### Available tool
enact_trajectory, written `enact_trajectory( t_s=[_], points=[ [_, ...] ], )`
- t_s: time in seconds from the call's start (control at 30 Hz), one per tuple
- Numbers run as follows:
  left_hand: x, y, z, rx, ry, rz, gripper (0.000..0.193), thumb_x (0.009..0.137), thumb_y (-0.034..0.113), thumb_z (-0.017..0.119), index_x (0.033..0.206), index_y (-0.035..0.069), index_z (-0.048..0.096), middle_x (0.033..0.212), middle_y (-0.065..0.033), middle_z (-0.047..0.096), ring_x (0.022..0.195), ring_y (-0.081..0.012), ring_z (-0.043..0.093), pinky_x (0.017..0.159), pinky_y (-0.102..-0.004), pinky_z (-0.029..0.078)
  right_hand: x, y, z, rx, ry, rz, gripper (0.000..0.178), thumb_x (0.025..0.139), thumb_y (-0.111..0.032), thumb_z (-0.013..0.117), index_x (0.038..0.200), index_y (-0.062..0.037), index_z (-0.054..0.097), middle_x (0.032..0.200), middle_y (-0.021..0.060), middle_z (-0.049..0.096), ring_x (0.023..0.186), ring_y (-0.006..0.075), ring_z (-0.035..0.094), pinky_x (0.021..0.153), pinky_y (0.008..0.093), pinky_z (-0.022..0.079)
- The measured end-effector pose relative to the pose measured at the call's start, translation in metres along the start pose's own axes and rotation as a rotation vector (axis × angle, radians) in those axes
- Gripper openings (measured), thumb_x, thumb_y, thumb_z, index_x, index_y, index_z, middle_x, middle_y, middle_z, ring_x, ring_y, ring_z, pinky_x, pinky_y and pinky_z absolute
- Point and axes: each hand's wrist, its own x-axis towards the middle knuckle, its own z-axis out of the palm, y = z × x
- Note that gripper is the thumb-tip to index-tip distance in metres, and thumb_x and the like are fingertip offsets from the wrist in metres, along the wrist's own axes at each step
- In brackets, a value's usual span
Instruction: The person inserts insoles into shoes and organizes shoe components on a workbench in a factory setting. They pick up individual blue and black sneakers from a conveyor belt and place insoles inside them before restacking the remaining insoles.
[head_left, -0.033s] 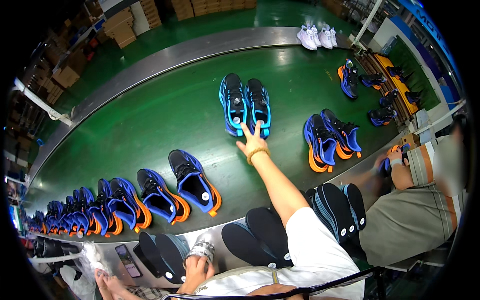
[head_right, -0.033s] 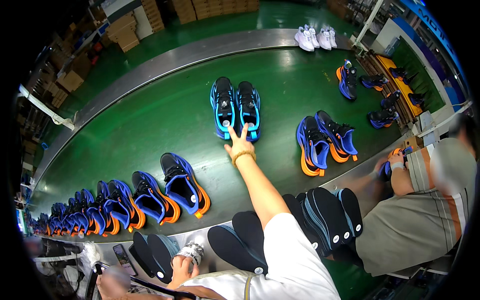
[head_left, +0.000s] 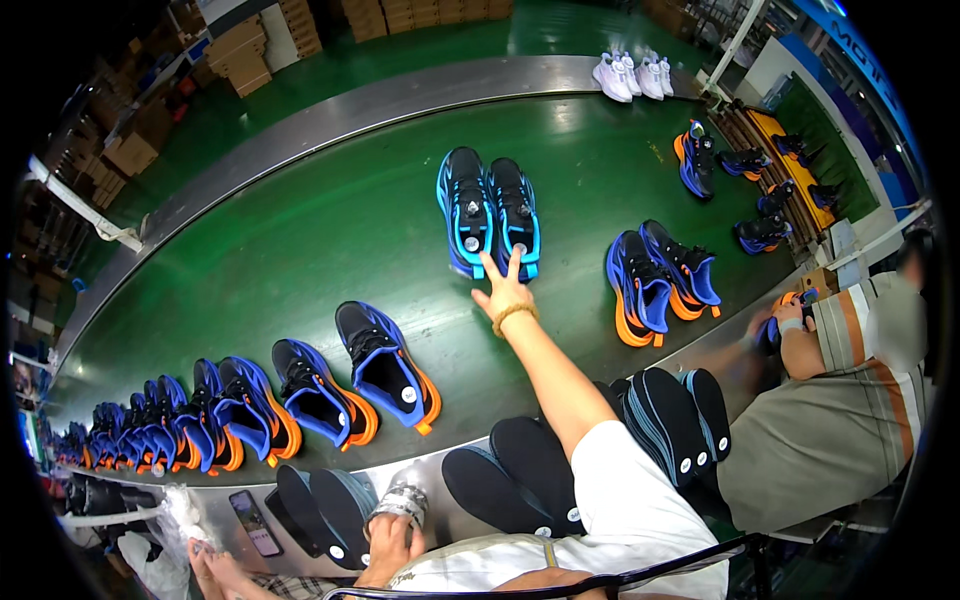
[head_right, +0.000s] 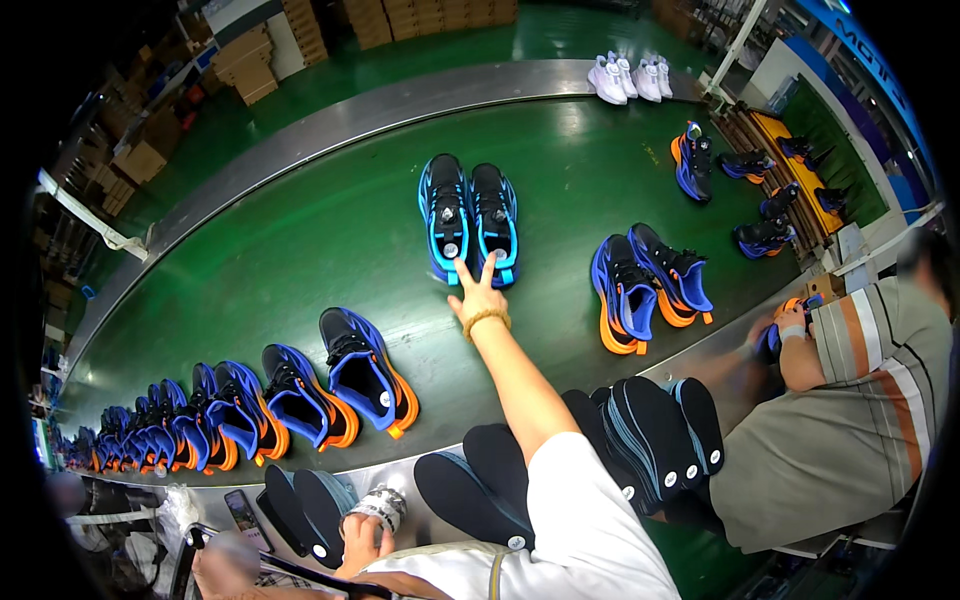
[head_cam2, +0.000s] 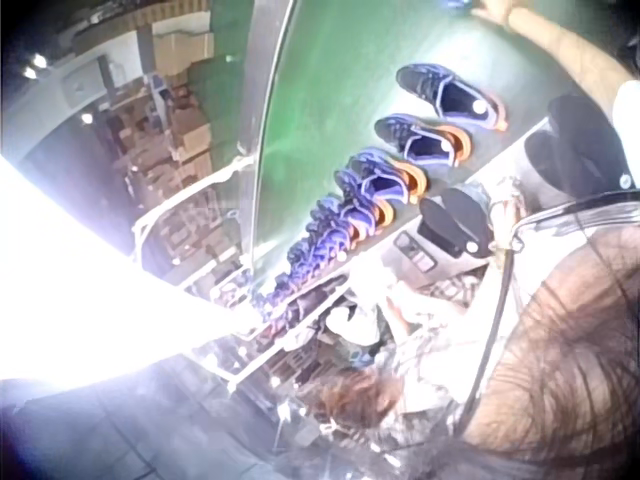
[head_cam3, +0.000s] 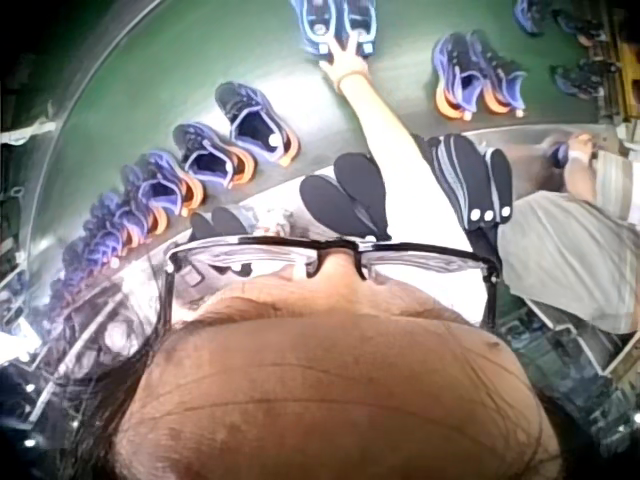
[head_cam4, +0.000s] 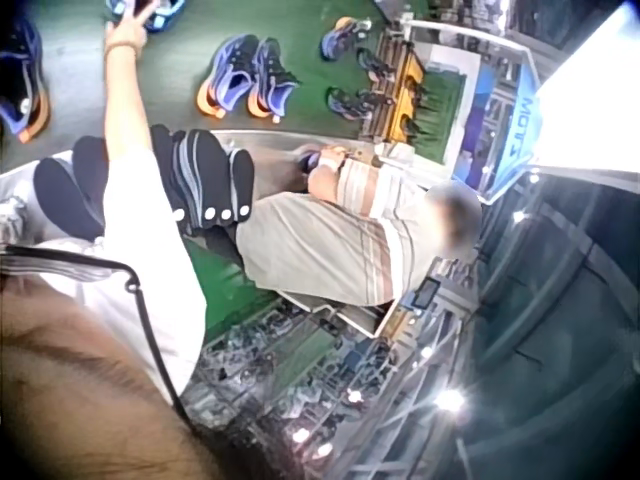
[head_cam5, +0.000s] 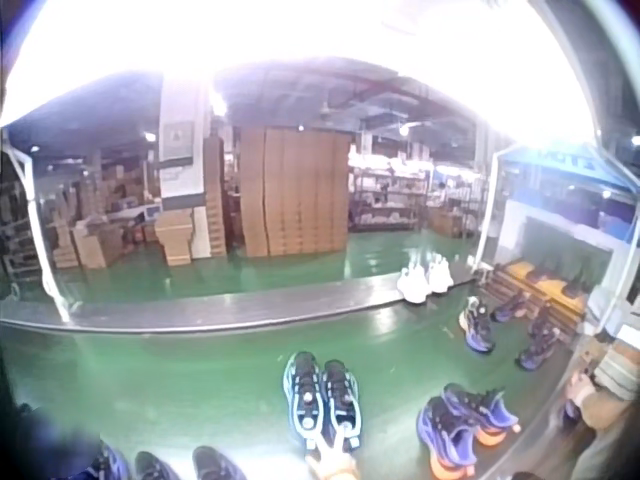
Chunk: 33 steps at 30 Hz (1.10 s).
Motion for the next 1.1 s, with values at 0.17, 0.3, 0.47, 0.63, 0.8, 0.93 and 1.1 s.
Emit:
enact_trajectory(
  t_s=[0.17,0.3,0.47,0.63,0.8,0.93,1.1],
  points=[
    [-0.006,-0.007,-0.004,0.042,-0.022,-0.06,0.03,0.066,0.014,0.059,0.091,0.0,0.048,0.084,-0.0169,0.048,0.076,-0.0332,0.047,0.07,-0.0417,0.037,-0.008,0.008,0.002,0.016,-0.013,-0.017,0.07,0.071,-0.03,0.06,0.128,-0.0412,0.019,0.138,0.0163,-0.006,0.078,0.0347,0.059,0.07,0.0406,0.048],
    [-0.001,-0.011,-0.001,0.089,-0.085,0.02,0.03,0.068,0.011,0.057,0.093,-0.001,0.048,0.085,-0.0185,0.05,0.08,-0.0342,0.048,0.074,-0.0427,0.037,-0.009,0.007,-0.008,0.054,0.017,-0.085,0.075,0.07,-0.023,0.06,0.13,-0.0353,0.016,0.138,0.0174,-0.002,0.086,0.037,0.055,0.073,0.041,0.046],
    [0.003,-0.008,0.008,0.051,0.018,0.061,0.025,0.069,0.007,0.057,0.091,-0.001,0.05,0.086,-0.0183,0.051,0.08,-0.0346,0.048,0.072,-0.0427,0.037,-0.074,0.032,-0.009,0.244,0.243,-0.328,0.071,0.071,-0.017,0.059,0.131,-0.0176,0.021,0.132,0.0191,0.022,0.104,0.0384,0.045,0.087,0.0376,0.038],
    [0.006,0.01,0.001,0.011,0.173,0.061,0.017,0.07,0.004,0.057,0.086,0.001,0.053,0.09,-0.0155,0.048,0.084,-0.0305,0.046,0.073,-0.0377,0.036,-0.202,0.114,-0.057,0.336,0.487,-0.253,0.038,0.071,-0.011,0.058,0.107,-0.0001,0.049,0.1,0.0181,0.054,0.095,0.0318,0.051,0.082,0.0362,0.041],
    [0.03,0.032,0.002,-0.181,0.333,0.185,0.016,0.067,-0.002,0.057,0.082,0.0,0.052,0.091,-0.0164,0.048,0.084,-0.0298,0.047,0.073,-0.0372,0.038,-0.332,0.218,-0.103,0.137,0.701,0.165,0.025,0.072,-0.009,0.057,0.095,0.0001,0.056,0.094,0.0159,0.057,0.086,0.0308,0.054,0.077,0.0351,0.043],
    [0.06,0.09,-0.004,-0.453,0.155,0.39,0.015,0.065,-0.004,0.056,0.079,0.0,0.053,0.079,-0.0126,0.053,0.072,-0.0274,0.05,0.066,-0.0324,0.041,-0.388,0.298,-0.125,0.082,0.833,0.32,0.027,0.075,-0.011,0.056,0.1,-0.0005,0.054,0.095,0.0148,0.057,0.088,0.028,0.054,0.079,0.0336,0.042],
    [0.062,0.168,0.024,-1.202,-0.723,-0.269,0.029,0.087,0.023,0.043,0.097,-0.001,0.055,0.08,-0.0073,0.059,0.077,-0.0165,0.057,0.07,-0.0257,0.043,-0.359,0.314,-0.135,0.562,0.501,0.265,0.032,0.079,-0.016,0.056,0.107,0.0001,0.052,0.088,0.007,0.059,0.078,0.0125,0.055,0.07,0.0246,0.043]
  ],
)
